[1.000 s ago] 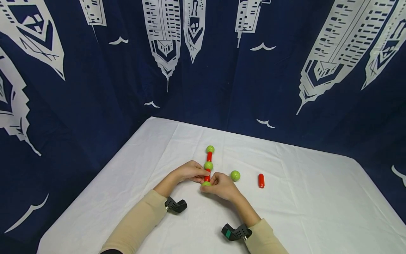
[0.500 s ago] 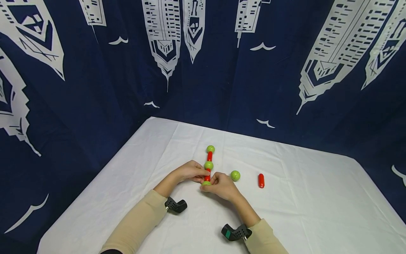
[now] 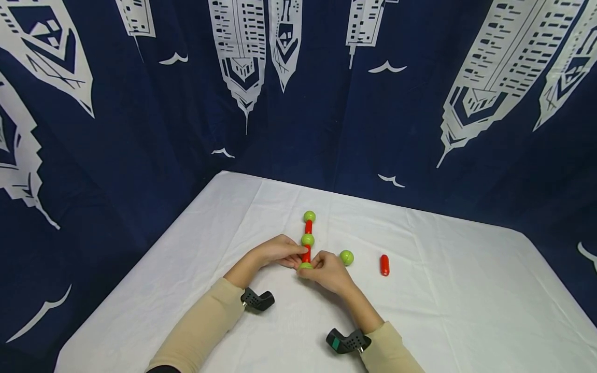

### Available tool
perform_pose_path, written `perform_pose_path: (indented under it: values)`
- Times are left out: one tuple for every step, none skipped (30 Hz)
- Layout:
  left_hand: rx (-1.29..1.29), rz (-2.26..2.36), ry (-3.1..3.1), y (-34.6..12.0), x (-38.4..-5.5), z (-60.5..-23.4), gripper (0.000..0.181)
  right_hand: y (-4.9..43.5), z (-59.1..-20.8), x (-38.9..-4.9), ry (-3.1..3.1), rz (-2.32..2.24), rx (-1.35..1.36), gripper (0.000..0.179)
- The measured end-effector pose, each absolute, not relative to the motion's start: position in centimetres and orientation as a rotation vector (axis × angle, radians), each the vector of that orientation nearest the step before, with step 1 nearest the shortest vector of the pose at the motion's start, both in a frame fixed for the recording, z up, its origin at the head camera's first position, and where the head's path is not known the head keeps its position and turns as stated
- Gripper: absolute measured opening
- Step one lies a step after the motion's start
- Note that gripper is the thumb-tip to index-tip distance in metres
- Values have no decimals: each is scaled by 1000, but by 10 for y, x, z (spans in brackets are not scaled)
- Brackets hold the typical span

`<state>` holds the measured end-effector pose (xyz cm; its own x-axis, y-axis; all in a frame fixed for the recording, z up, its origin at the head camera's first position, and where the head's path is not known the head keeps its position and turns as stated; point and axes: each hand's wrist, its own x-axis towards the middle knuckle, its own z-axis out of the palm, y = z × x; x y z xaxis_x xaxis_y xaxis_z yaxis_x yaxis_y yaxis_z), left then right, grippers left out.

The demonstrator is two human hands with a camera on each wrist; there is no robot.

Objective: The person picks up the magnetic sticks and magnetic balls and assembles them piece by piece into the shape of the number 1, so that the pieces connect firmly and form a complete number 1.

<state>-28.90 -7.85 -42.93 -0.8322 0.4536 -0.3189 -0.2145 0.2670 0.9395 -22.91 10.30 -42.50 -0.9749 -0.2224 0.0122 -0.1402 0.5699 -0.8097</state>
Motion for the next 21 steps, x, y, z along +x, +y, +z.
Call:
perform_pose_path:
  values:
    - [219,1607,1999,-79,-289,-429,25,103,-425,-229,2702,-1387,-303,31]
    - [223,1605,1995,-79,-289,-428,25,103,-425,-229,2700,-1399,-293,31]
    - [229,1602,1995,-80,-290,-428,25,103,-425,-229,2698,-1410,-284,31]
    - [234,1600,1993,-80,-290,-427,25,103,-425,-230,2694,-1424,-264,32]
    - [238,1600,1992,-80,-290,-427,25,103,-425,-230,2692,-1439,-251,32]
    - [240,1601,1988,-80,-290,-426,24,103,-426,-230,2693,-1453,-244,32]
    - [244,1601,1987,-80,-290,-426,24,103,-426,-230,2692,-1467,-234,33]
    - [244,1601,1983,-80,-290,-426,24,102,-427,-231,2696,-1476,-223,33]
    - [245,1602,1980,-80,-290,-426,24,102,-427,-231,2704,-1485,-212,33]
    - [245,1605,1973,-81,-290,-426,24,102,-428,-231,2708,-1497,-200,33]
    - [246,1604,1970,-81,-290,-425,24,101,-429,-231,2711,-1509,-191,32]
    - [252,1601,1970,-81,-290,-425,24,101,-429,-232,2719,-1518,-183,31]
    - [257,1599,1971,-81,-289,-425,24,101,-430,-232,2727,-1525,-173,31]
    - [261,1597,1971,-81,-289,-425,24,100,-430,-232,2735,-1531,-163,30]
    - [264,1595,1971,-80,-289,-425,24,100,-431,-232,2743,-1536,-159,30]
    - [264,1595,1968,-80,-289,-425,24,100,-431,-231,2752,-1538,-155,30]
    - [264,1594,1969,-80,-289,-425,24,99,-431,-231,2765,-1538,-154,30]
    - [265,1592,1968,-80,-289,-425,24,99,-431,-231,2779,-1536,-151,31]
    - [262,1593,1963,-80,-289,-425,23,99,-430,-230,2788,-1538,-148,31]
    - [262,1594,1957,-80,-289,-425,24,98,-430,-230,2796,-1541,-143,31]
    - [262,1596,1951,-80,-288,-424,23,98,-430,-230,2805,-1544,-142,32]
